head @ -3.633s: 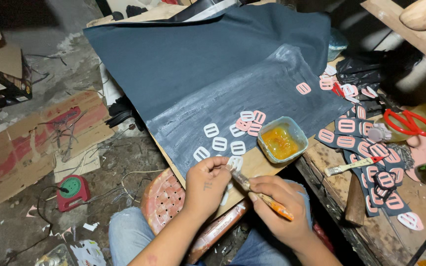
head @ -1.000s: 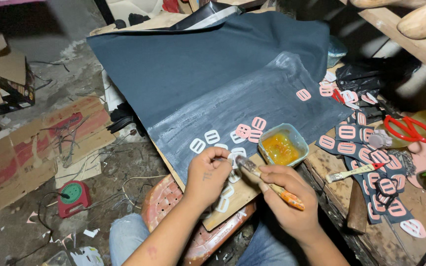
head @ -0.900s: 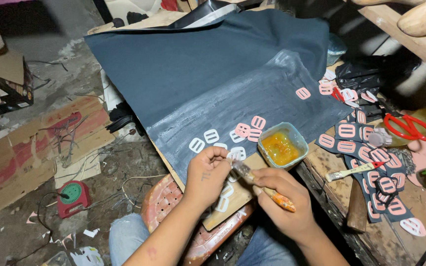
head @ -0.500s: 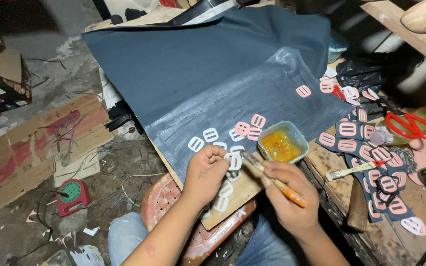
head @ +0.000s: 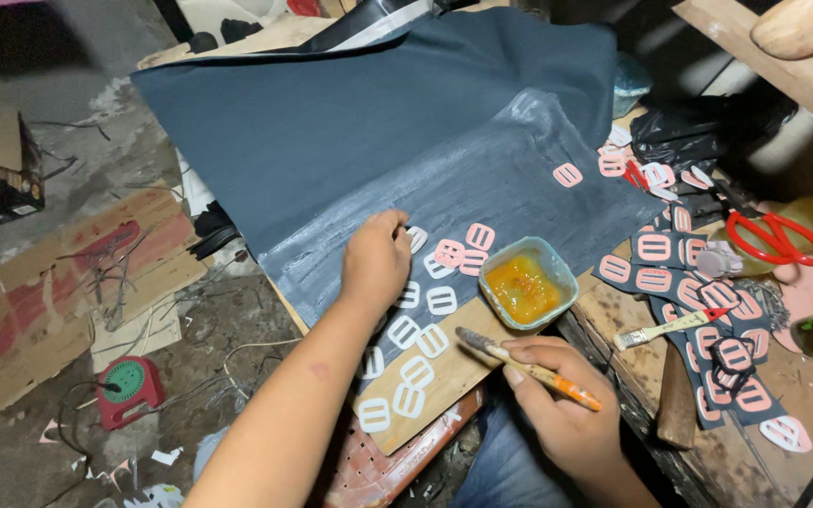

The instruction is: The person applies yellow adhesive with a brush to small white rectangular labels and places them onto a dark gray sheet. They repeatedly dip the brush into a small container, coat each label, and arrange them in rows on the sheet.

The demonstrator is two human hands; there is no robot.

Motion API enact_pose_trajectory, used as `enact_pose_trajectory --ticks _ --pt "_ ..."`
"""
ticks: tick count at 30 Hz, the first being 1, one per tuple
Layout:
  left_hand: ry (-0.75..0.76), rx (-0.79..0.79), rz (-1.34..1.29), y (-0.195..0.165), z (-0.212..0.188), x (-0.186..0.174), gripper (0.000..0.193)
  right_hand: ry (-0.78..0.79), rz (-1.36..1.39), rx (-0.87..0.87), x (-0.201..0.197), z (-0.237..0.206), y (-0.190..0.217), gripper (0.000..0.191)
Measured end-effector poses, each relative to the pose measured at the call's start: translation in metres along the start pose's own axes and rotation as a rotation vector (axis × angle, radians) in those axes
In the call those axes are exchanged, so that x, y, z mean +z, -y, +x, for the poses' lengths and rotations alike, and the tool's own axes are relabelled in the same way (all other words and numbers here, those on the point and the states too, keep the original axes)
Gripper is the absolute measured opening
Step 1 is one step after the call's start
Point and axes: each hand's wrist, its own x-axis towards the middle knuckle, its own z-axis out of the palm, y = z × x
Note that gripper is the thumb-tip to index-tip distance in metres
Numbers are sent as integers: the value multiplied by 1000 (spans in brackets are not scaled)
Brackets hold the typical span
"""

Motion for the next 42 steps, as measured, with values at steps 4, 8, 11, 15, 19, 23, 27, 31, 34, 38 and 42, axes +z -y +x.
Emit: enact_pose_trajectory --ticks 4,8,11,15,19,23,27,31,34,38,42 --pt "99 77 330 5 14 5 16 -205 -169 -21 -17 20 3 19" --pt "2 257 451 -2 11 5 14 -96 -524 -143 -37 66 -6 17" --pt "17 279 318 -16 4 6 14 36 -609 -103 -38 88 -12 21" --pt "190 316 163 -33 -4 8 17 113 -596 -194 -28 100 -21 22" --pt "281 300 200 -36 -5 9 22 185 -582 -150 -28 100 -29 21" --pt "270 346 242 -33 -5 12 23 168 -512 -14 -37 93 -33 20" --pt "212 231 78 -33 -7 13 18 -73 -219 48 -43 74 -31 20" --pt "134 -174 -322 -30 -20 8 25 -133 130 162 -49 61 -28 21" --pt "72 -316 -592 -27 -34 3 22 -173 415 213 -40 53 -27 18" --pt "67 -421 -799 -31 -52 -1 24 -186 500 164 -14 47 -22 21" --pt "117 -515 -791 -44 -74 -9 25 -146 495 204 10 50 -15 22"
